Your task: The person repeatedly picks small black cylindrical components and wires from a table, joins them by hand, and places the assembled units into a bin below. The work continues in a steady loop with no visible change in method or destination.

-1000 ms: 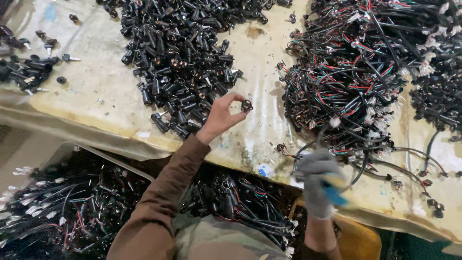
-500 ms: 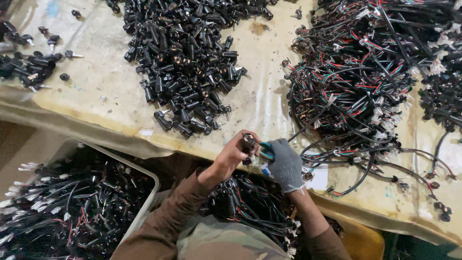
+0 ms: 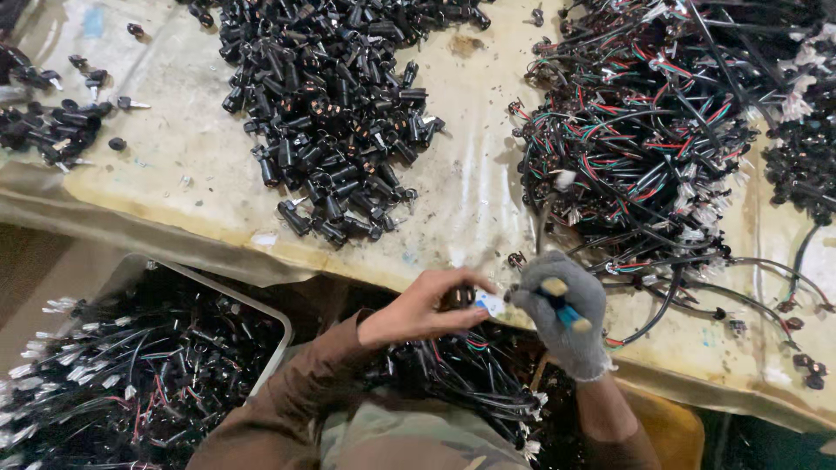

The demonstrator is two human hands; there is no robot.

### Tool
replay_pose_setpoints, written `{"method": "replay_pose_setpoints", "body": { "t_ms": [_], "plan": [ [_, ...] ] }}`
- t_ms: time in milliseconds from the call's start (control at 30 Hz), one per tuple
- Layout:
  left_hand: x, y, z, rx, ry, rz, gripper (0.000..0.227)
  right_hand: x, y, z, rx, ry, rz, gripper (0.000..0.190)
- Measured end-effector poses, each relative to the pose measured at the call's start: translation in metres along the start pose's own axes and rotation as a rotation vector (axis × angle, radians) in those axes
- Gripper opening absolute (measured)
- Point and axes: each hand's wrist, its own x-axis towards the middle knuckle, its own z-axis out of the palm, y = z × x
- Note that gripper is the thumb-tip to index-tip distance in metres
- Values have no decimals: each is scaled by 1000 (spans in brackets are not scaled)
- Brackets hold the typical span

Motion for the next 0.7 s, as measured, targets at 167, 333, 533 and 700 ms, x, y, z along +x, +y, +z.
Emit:
{"method": "replay_pose_setpoints", "body": {
  "t_ms": [167,333,533,700],
  "plan": [
    [8,13,3,579,-202,265,35,23,-27,-5,23,-518,-125,25],
    [9,17,-11,596,-8,219,31,13,-37,30,8,-49,134,16],
    [-8,19,12,683,130,247,27,-23,-21,26,556,75,-82,24],
    [-19,18,49,751,83,378,36,-42,-19,21,1611,-78,203,41]
  ]
}}
